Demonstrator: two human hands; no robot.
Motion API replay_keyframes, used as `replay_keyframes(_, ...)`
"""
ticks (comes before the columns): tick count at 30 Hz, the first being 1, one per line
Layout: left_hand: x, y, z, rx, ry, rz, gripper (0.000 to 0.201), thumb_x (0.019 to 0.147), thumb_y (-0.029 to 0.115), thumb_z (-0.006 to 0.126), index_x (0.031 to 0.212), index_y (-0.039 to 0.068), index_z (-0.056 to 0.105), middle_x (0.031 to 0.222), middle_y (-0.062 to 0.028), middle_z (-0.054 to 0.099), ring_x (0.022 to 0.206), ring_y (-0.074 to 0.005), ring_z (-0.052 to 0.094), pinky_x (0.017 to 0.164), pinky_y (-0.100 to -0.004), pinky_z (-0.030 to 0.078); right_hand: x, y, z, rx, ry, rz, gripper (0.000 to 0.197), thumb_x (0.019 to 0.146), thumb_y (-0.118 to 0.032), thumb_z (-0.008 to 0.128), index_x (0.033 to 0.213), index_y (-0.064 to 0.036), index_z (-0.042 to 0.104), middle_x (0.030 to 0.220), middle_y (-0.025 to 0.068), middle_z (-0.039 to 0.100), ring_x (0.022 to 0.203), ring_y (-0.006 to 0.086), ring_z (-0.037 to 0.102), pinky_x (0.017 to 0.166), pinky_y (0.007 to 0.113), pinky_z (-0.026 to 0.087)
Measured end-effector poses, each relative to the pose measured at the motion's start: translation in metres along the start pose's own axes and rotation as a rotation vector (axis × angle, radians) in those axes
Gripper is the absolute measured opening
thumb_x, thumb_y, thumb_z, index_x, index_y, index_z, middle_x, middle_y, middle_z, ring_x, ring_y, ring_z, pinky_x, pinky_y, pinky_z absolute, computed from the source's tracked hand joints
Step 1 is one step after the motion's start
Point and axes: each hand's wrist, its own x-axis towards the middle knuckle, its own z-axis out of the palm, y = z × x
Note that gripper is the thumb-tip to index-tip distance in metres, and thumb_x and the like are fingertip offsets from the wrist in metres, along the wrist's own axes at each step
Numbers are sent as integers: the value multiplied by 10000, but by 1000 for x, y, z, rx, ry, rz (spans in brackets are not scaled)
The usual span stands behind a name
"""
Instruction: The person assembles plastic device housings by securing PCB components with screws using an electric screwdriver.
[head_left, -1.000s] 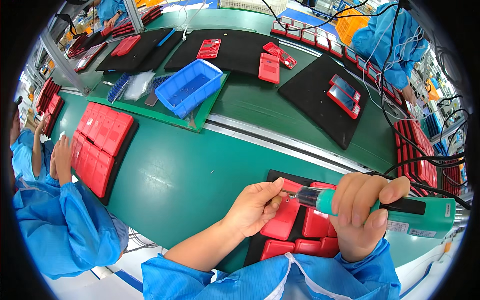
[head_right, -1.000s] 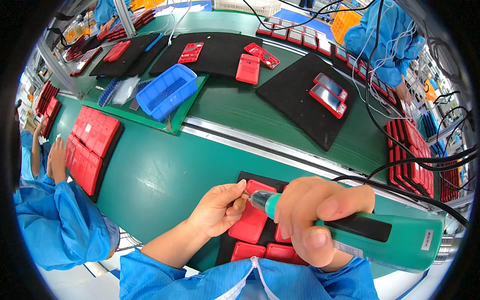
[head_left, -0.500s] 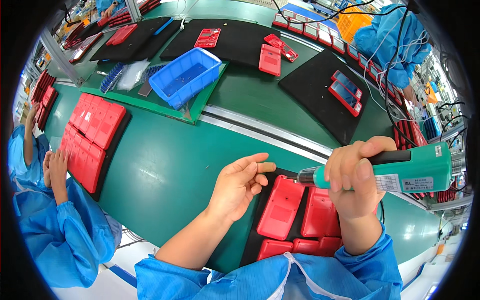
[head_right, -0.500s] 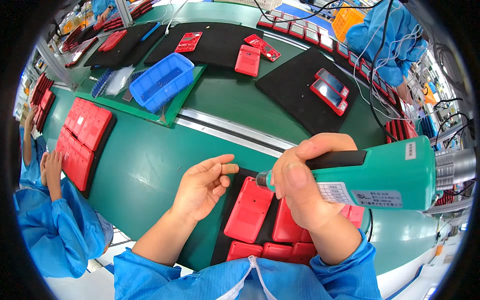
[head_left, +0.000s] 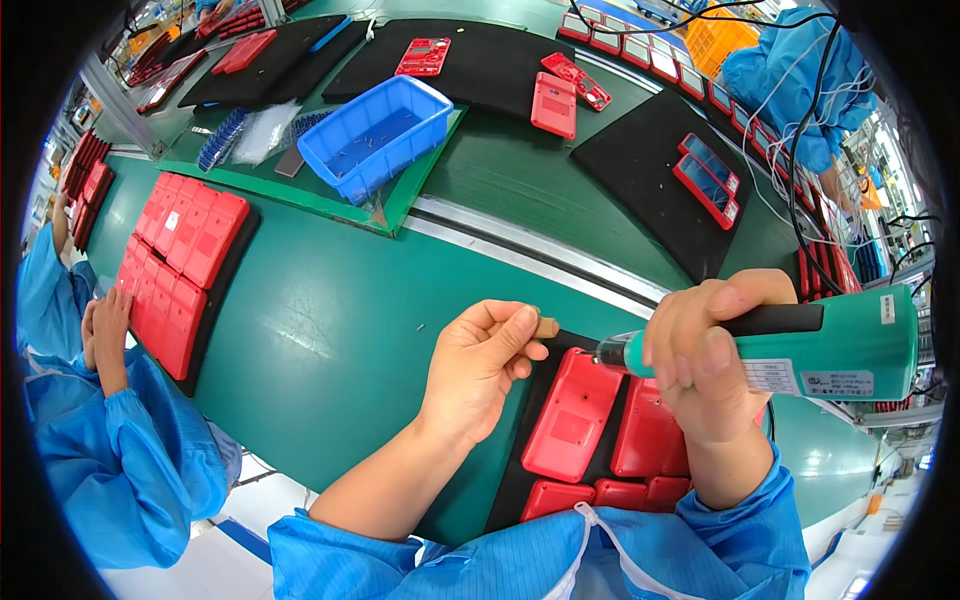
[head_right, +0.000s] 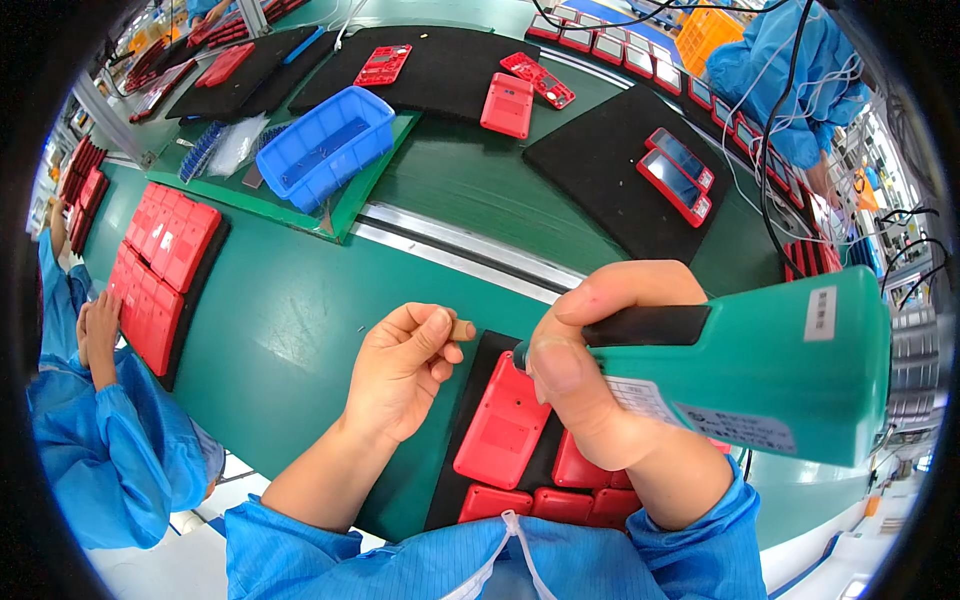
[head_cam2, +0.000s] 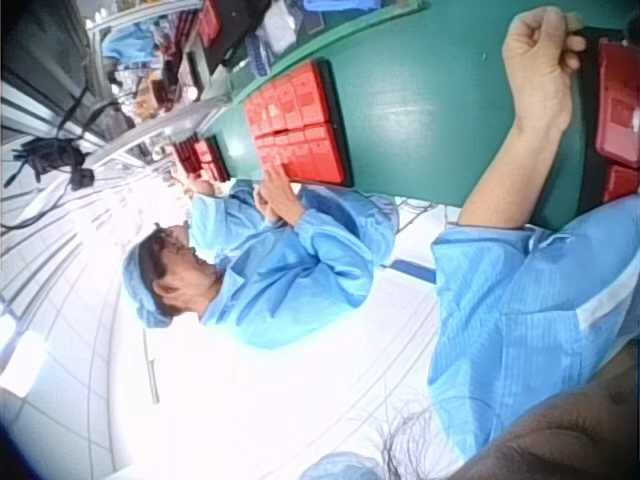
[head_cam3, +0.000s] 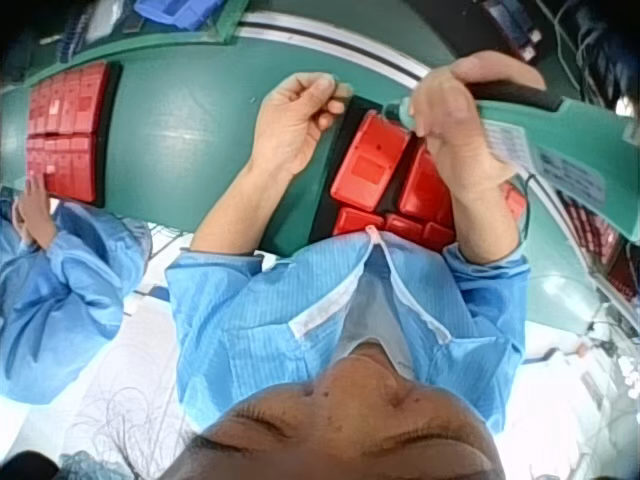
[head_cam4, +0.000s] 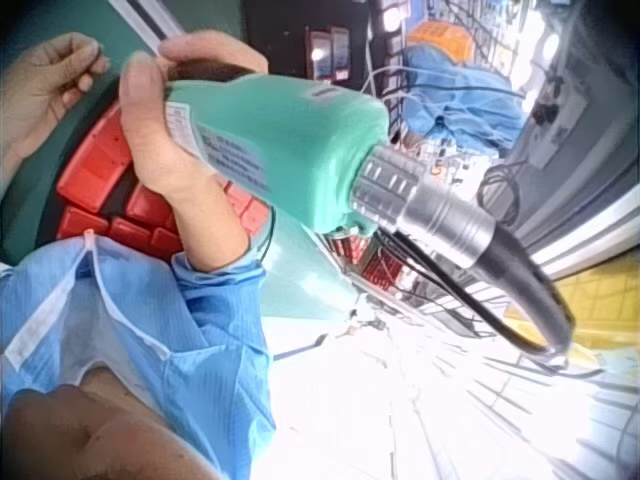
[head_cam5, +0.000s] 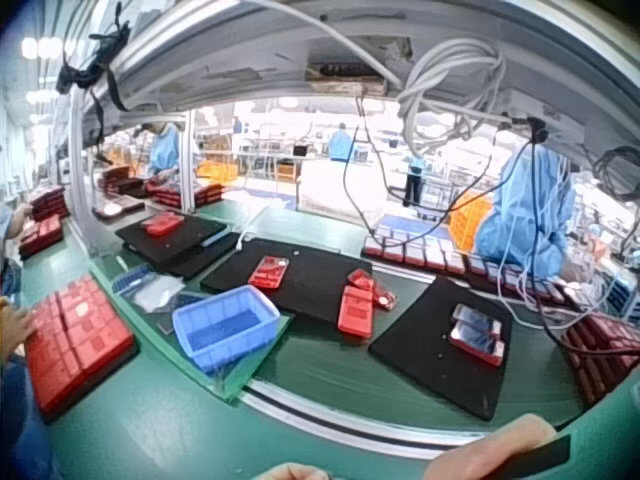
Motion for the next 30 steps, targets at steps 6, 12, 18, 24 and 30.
replay_keyframes(6,2,-1,-5,49,-12,-13,184,812,136,575,921,-12,585,776,-62,590,603,-54,484,532,-161,401,3,1,0,-156,-39,18,248,823,-206,547,929,-72,368,560,14,418,438,90,406,440,230,361)
replay_keyframes(12,2,-1,-2,12,23,-59,191,819,137,564,936,-13,578,767,-62,591,590,-52,482,514,-164,397,6,1,-1,-150,-92,17,236,760,-70,578,912,-34,401,595,47,479,487,95,462,466,217,383)
replay_keyframes(18,1,-1,-3,39,-23,-11,137,827,155,555,844,20,570,757,-57,590,579,-48,477,495,-159,380,11,6,10,-145,-104,1,249,810,-172,553,920,-57,363,537,36,429,409,103,399,406,237,344)
replay_keyframes(24,1,-1,-2,25,-20,-39,146,830,166,551,843,21,564,734,-40,573,571,-44,464,484,-155,364,13,10,8,-164,-100,-14,246,807,-152,555,916,-45,362,517,36,424,381,99,380,379,232,333)
replay_keyframes(30,-1,3,0,-25,-38,-88,179,830,187,553,827,9,566,709,-36,563,564,-39,459,478,-150,358,13,9,7,-233,-158,-43,218,804,-105,543,903,-44,358,520,42,427,373,99,379,364,234,333)
